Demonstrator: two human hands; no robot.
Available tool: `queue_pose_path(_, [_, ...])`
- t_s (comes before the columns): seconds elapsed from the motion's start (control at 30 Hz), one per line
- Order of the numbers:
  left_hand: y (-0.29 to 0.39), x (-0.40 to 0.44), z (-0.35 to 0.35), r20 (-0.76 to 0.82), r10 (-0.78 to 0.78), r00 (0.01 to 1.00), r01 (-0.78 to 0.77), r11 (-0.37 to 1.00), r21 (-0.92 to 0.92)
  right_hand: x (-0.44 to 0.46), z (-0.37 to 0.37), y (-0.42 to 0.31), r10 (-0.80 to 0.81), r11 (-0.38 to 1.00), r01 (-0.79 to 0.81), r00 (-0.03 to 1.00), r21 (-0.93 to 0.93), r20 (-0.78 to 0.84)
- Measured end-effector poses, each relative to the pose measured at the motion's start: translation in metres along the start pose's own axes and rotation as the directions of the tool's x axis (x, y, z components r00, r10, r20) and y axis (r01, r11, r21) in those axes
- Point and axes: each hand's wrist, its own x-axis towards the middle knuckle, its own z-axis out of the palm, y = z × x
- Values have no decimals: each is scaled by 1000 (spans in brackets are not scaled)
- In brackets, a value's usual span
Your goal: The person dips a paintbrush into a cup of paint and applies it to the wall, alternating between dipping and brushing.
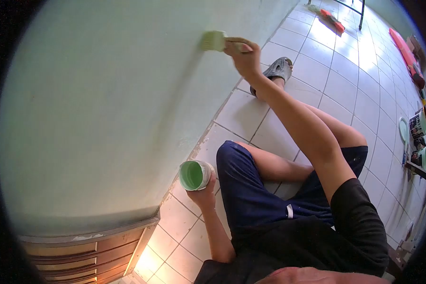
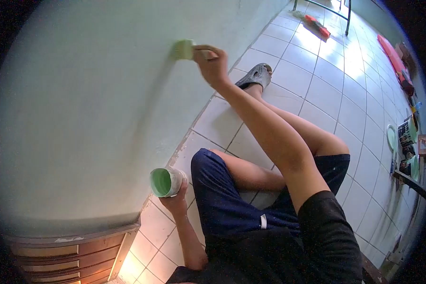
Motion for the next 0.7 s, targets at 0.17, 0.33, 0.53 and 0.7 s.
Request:
queue_pose_path(0.17, [17, 8, 21, 38, 40, 999, -43, 994, 105, -43, -78, 4, 311, 902, -292, 950, 319, -10])
queue_pose_path(0.33, [16, 30, 61, 135, 147, 980, -150, 989, 7, -100, -139, 9, 531, 698, -589, 807, 407, 258])
queue_pose_path(0.53, [25, 66, 134, 281, 284, 917, -329, 936, 124, -123, -141, -65, 527, 737, -501, 846, 453, 79])
queue_pose_path(0.7, [17, 70, 178, 397, 247, 884, -328, 933, 149, -127, -148, -94, 459, 841, -460, 885, 285, 72])
